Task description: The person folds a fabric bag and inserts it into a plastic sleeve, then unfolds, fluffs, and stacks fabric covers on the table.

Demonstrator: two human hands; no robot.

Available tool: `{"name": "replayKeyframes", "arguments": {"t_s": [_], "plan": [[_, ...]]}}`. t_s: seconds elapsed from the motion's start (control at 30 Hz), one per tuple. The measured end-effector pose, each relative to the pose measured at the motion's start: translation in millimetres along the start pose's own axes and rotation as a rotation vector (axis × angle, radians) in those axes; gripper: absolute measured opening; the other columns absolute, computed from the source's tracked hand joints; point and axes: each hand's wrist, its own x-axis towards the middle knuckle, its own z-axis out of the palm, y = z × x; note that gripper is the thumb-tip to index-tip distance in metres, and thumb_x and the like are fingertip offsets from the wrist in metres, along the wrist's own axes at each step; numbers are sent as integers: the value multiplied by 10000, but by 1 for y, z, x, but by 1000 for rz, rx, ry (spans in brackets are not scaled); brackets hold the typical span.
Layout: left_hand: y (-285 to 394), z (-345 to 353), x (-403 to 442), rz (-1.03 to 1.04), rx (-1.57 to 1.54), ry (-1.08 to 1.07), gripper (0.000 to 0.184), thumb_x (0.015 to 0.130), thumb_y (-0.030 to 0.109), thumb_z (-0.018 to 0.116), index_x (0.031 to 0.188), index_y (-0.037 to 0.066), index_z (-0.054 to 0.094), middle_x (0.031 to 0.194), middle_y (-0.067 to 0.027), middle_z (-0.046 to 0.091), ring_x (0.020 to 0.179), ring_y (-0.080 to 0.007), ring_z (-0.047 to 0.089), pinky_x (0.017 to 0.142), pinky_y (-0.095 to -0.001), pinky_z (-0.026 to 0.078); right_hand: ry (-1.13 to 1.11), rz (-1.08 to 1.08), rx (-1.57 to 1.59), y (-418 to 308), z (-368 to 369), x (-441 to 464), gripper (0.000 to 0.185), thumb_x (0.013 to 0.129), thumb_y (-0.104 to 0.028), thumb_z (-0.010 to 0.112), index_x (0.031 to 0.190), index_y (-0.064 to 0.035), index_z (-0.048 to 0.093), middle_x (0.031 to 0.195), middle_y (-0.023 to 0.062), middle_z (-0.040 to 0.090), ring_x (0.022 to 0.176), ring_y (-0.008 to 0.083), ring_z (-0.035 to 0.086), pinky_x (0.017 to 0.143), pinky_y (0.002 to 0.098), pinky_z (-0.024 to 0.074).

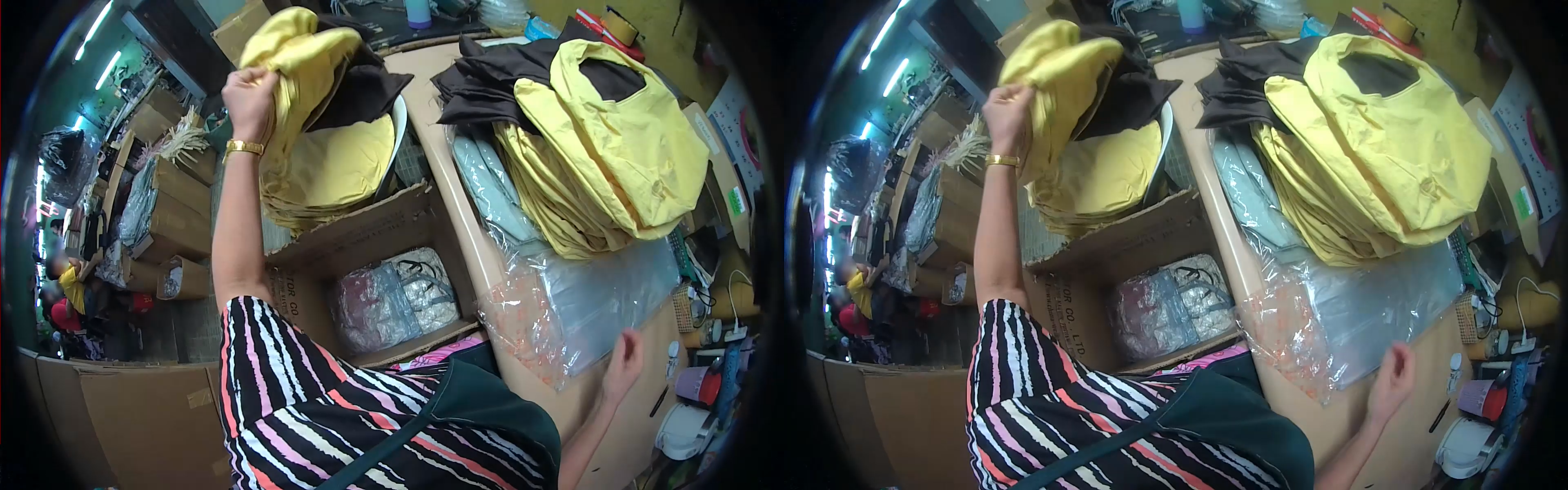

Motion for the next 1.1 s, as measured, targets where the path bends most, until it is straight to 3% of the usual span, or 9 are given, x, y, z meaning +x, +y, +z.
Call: {"name": "replayKeyframes", "arguments": {"t_s": [0.13, 0.23, 0.27, 0.4, 0.47, 0.57, 0.67, 0.73, 1.1], "plan": [[121, -30, 7, -263, -874, 47, 128, 849, 9, 700, 945, -50, 640, 890, -110, 688, 767, -153, 669, 666, -257, 561, -389, -387, 81, -191, 91, 11, 656, 743, -152, 746, 1330, -15, 487, 1294, 140, 545, 1200, 259, 523, 1009, 375, 404], [168, -43, -31, 5, -740, 193, 174, 881, 30, 660, 1021, -64, 617, 942, -133, 683, 787, -201, 685, 712, -302, 587, -479, -904, 1, -257, 161, 3, 1249, 575, -480, 874, 1465, 83, 203, 1536, 287, 163, 1426, 411, 198, 1153, 461, 200], [185, -45, -50, 50, -717, 222, 180, 895, 41, 637, 1040, -64, 614, 957, -140, 682, 806, -216, 688, 733, -318, 593, -452, -858, 5, -264, 186, -7, 1287, 553, -500, 872, 1501, 10, 166, 1553, 298, 46, 1439, 439, 115, 1157, 475, 180], [245, -49, -93, -309, -1410, 186, 169, 932, 57, 559, 1052, -42, 623, 1022, -165, 671, 919, -244, 683, 800, -383, 610, -27, -1048, -184, -272, 213, -4, 1142, 640, -275, 834, 1535, -150, 136, 1472, 325, 261, 1300, 483, 369, 1041, 475, 369], [263, -26, -77, -161, -1211, 142, 167, 913, 51, 580, 1034, -49, 638, 974, -150, 677, 867, -222, 680, 784, -376, 607, 112, -1118, -214, -271, 197, 17, 1105, 657, -168, 810, 1536, -191, 142, 1412, 331, 382, 1215, 483, 486, 973, 461, 450], [322, 31, -26, 4, -1307, -94, 199, 876, 60, 644, 1035, -58, 645, 948, -120, 676, 798, -174, 666, 732, -289, 562, -315, -702, 203, -285, 148, 54, 880, 703, -52, 669, 1475, -106, 249, 1077, 291, 612, 981, 432, 611, 806, 450, 519], [419, 80, 23, 238, -1053, -323, 249, 903, 132, 630, 1082, -41, 638, 988, -110, 684, 843, -174, 665, 785, -271, 532, 235, -677, 153, -287, 141, 104, 524, 736, -30, 604, 1242, 36, 486, 983, 252, 651, 835, 407, 663, 813, 418, 523], [466, 112, 32, 494, -893, -403, 302, 918, 177, 606, 1155, -10, 589, 1030, -116, 673, 889, -194, 654, 818, -286, 519, 192, -677, 624, -303, 101, 136, 343, 748, -14, 580, 1081, 67, 566, 964, 185, 663, 773, 309, 666, 751, 379, 542], [413, 300, -97, 940, 277, -1210, 662, 923, 475, 534, 1411, 42, 422, 1318, -204, 555, 1233, -312, 533, 1046, -386, 393, -89, 366, 1345, -63, 117, 209, 428, 943, -58, 440, 1354, 53, 396, 1223, 212, 579, 1006, 280, 646, 842, 411, 578]]}}
